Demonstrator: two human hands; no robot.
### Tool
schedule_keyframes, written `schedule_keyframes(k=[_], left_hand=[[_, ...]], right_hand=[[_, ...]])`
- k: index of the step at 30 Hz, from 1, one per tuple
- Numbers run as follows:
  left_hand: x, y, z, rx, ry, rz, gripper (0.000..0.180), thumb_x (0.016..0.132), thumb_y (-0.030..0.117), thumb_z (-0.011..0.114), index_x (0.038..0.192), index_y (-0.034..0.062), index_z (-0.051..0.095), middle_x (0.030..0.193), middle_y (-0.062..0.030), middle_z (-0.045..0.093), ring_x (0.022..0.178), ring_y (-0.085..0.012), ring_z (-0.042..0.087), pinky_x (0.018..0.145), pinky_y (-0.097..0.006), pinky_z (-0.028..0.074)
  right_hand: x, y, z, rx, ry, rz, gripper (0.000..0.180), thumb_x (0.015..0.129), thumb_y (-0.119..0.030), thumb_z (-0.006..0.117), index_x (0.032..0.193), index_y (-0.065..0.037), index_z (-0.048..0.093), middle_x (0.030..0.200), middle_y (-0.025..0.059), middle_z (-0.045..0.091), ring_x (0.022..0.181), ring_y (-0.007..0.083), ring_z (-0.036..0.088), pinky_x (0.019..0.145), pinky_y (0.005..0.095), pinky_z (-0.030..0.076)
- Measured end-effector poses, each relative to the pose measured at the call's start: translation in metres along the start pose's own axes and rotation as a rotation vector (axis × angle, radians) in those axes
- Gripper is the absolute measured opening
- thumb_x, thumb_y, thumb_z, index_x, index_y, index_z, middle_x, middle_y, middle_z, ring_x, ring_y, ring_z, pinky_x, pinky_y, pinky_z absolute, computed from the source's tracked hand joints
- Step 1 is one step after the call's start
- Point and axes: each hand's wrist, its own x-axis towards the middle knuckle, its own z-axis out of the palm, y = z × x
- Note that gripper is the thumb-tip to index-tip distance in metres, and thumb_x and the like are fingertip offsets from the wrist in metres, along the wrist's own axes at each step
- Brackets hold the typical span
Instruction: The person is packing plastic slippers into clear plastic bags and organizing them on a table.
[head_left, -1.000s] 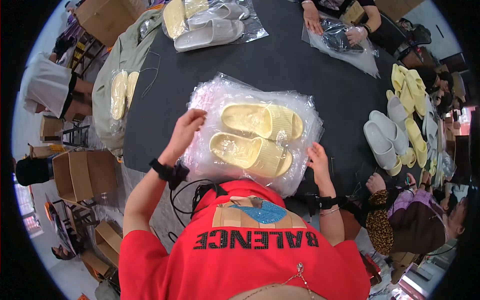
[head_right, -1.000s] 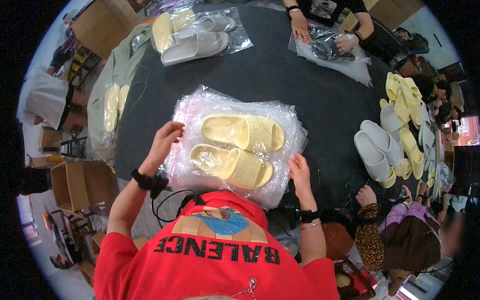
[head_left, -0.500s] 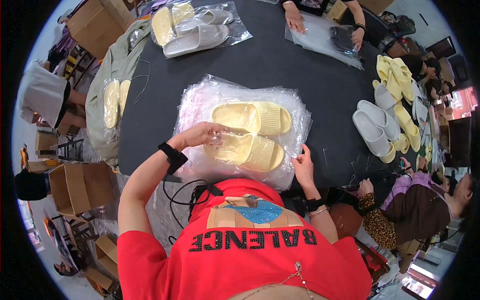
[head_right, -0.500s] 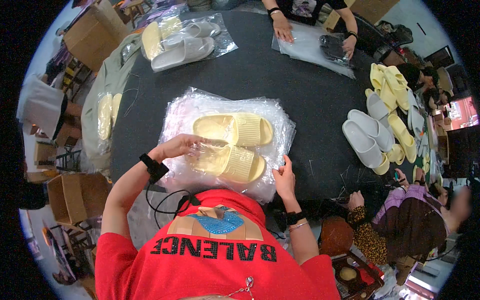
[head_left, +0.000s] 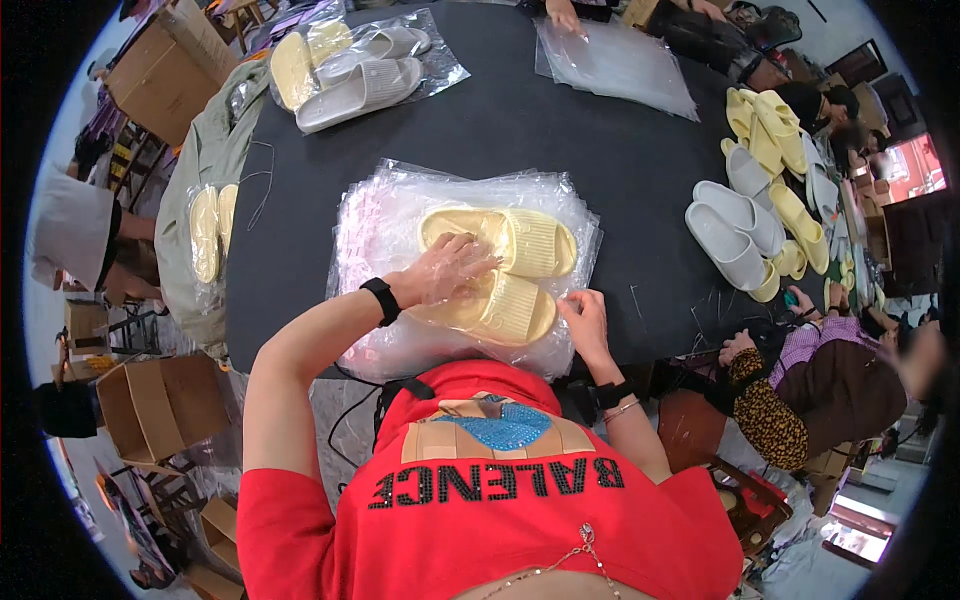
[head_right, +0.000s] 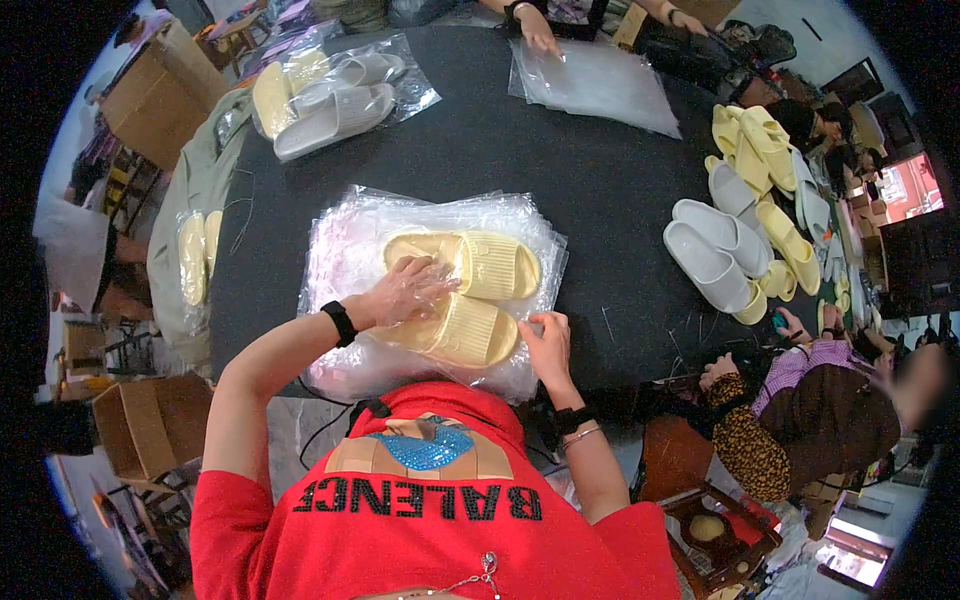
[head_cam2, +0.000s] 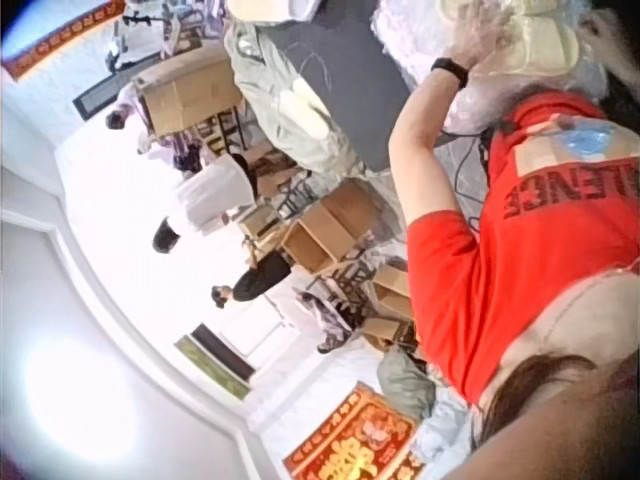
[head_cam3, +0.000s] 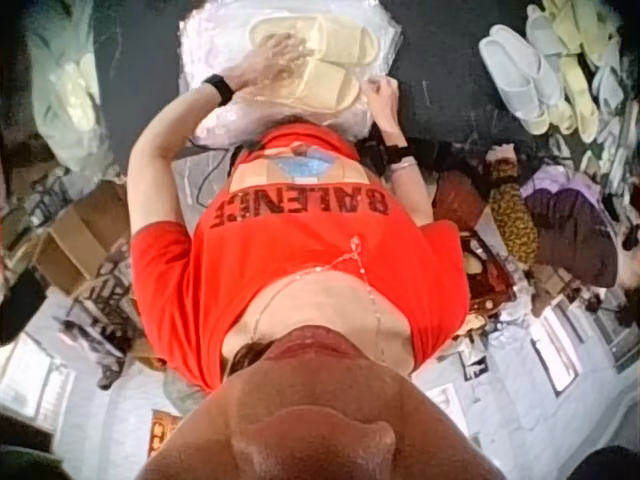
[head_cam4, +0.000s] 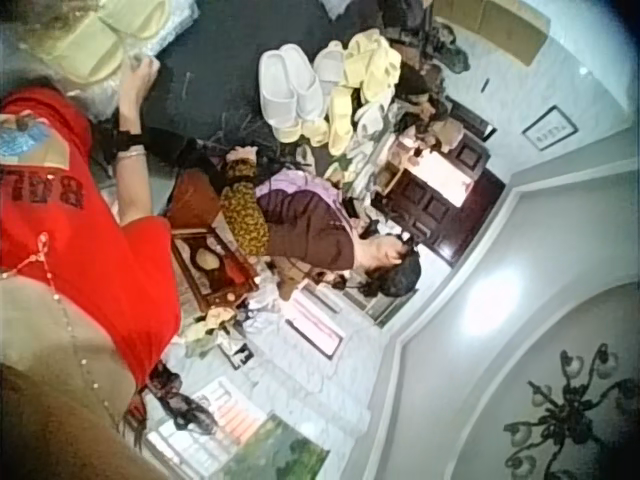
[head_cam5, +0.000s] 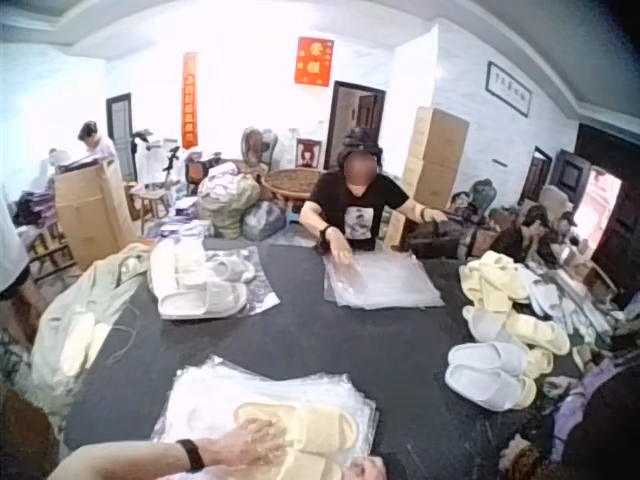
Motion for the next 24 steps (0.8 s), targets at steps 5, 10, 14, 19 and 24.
schedule_keyframes(k=[5, 10, 14, 19, 24], left_hand=[[0.007, 0.012, 0.009, -0.038, 0.110, -0.111, 0.032, 0.077, 0.027, 0.060, 0.108, 0.0177, 0.056, 0.117, -0.0097, 0.049, 0.111, -0.0295, 0.042, 0.089, -0.044, 0.033], [-0.012, 0.006, -0.007, -0.039, 0.071, -0.176, 0.031, 0.074, 0.019, 0.059, 0.104, 0.0152, 0.056, 0.116, -0.0104, 0.050, 0.111, -0.0302, 0.043, 0.088, -0.044, 0.034], [-0.063, -0.017, -0.020, -0.010, 0.072, -0.349, 0.029, 0.074, 0.013, 0.056, 0.103, 0.0108, 0.055, 0.115, -0.0102, 0.050, 0.109, -0.0304, 0.045, 0.087, -0.044, 0.035], [-0.113, -0.023, -0.040, 0.027, -0.011, -0.539, 0.027, 0.079, 0.020, 0.055, 0.103, 0.0087, 0.053, 0.114, -0.0097, 0.051, 0.109, -0.0293, 0.045, 0.084, -0.043, 0.037], [-0.119, -0.018, -0.024, 0.132, 0.027, -0.607, 0.033, 0.076, 0.023, 0.058, 0.105, 0.0084, 0.053, 0.108, -0.0107, 0.051, 0.102, -0.0300, 0.047, 0.079, -0.042, 0.038]], right_hand=[[-0.006, -0.033, -0.008, -0.367, 0.222, -0.204, 0.017, 0.081, -0.022, 0.061, 0.091, -0.008, 0.060, 0.099, 0.0097, 0.056, 0.095, 0.0293, 0.052, 0.081, 0.0368, 0.041], [0.003, -0.013, -0.015, 0.217, 0.134, 0.081, 0.013, 0.089, -0.017, 0.050, 0.093, -0.004, 0.052, 0.064, 0.0076, 0.058, 0.055, 0.0190, 0.058, 0.055, 0.0322, 0.047], [0.011, -0.006, -0.018, 0.294, 0.089, 0.162, 0.013, 0.089, -0.012, 0.049, 0.099, -0.003, 0.049, 0.068, 0.0069, 0.059, 0.057, 0.0124, 0.056, 0.054, 0.0267, 0.045], [0.015, -0.004, -0.018, 0.548, 0.083, 0.197, 0.031, 0.089, -0.012, 0.052, 0.118, -0.002, 0.043, 0.074, 0.0059, 0.060, 0.059, 0.0102, 0.054, 0.054, 0.0236, 0.044], [-0.002, -0.018, -0.035, 0.509, -0.093, 0.186, 0.043, 0.092, -0.021, 0.048, 0.130, -0.004, 0.037, 0.093, 0.0089, 0.059, 0.073, 0.0117, 0.055, 0.061, 0.0256, 0.045]])
